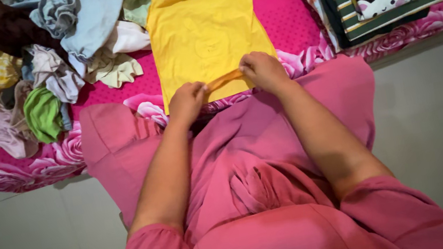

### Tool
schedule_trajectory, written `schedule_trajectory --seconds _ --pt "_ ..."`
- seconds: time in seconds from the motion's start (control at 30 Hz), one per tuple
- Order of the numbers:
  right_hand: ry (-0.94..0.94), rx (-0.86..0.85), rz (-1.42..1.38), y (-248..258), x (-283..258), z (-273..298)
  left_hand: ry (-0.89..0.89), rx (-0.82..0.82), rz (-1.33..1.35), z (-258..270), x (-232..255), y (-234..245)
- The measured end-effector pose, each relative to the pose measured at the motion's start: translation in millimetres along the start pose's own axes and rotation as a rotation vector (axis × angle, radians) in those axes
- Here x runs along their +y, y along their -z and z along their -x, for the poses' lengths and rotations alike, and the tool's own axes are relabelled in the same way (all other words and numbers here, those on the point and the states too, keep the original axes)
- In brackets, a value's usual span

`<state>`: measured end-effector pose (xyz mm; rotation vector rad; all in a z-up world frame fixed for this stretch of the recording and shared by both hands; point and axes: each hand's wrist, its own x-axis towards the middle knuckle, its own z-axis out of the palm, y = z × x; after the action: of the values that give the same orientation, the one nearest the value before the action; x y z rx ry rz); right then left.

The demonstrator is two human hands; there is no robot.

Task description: The person folds multiple pieces of children's and adult clothing by hand on top of a pink bed sheet, smoothing out and stacking each item neatly on the side.

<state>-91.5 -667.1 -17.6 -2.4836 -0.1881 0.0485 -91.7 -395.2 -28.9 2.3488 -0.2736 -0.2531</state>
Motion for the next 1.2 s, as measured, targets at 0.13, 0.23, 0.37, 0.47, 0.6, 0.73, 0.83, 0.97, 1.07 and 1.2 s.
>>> schedule_trajectory --seconds 0.13,0.23,0.37,0.47,0.6,0.73,0.83,0.97,1.07,1.2 --pt "0.024 0.074 0.039 3 -8 0 0.013 0.070 0.068 -5 -3 -2" --pt "0.068 0.148 0.025 2 -13 -1 0.024 0.080 0.077 -7 2 -3" --pt "-0.062 0.125 -0.078 11 -33 0 -0.088 0.007 -0.108 -5 10 8" --pt "0.030 -0.079 -0.042 28 -46 3 -0.172 0.042 -0.227 -6 2 5" --pt "0.128 -0.120 0.115 16 -33 4 -0.256 0.257 0.156 -11 -13 -2" --pt "0.262 0.125 0.047 -14 5 -6 -0.155 0.031 0.704 -12 -4 0" --pt "0.234 0.128 -0.395 -29 22 -11 -0.097 0.002 0.414 2 27 19" --pt "0.033 -0.085 -0.574 -32 20 -11 -0.035 -0.067 -0.223 5 31 27" --pt "-0.050 -0.256 -0.484 -13 -5 -8 -0.256 0.243 -0.229 -5 -8 4" --pt "-0.050 -0.438 -0.030 13 -38 -2 -0.133 0.148 0.279 -19 -42 -18"
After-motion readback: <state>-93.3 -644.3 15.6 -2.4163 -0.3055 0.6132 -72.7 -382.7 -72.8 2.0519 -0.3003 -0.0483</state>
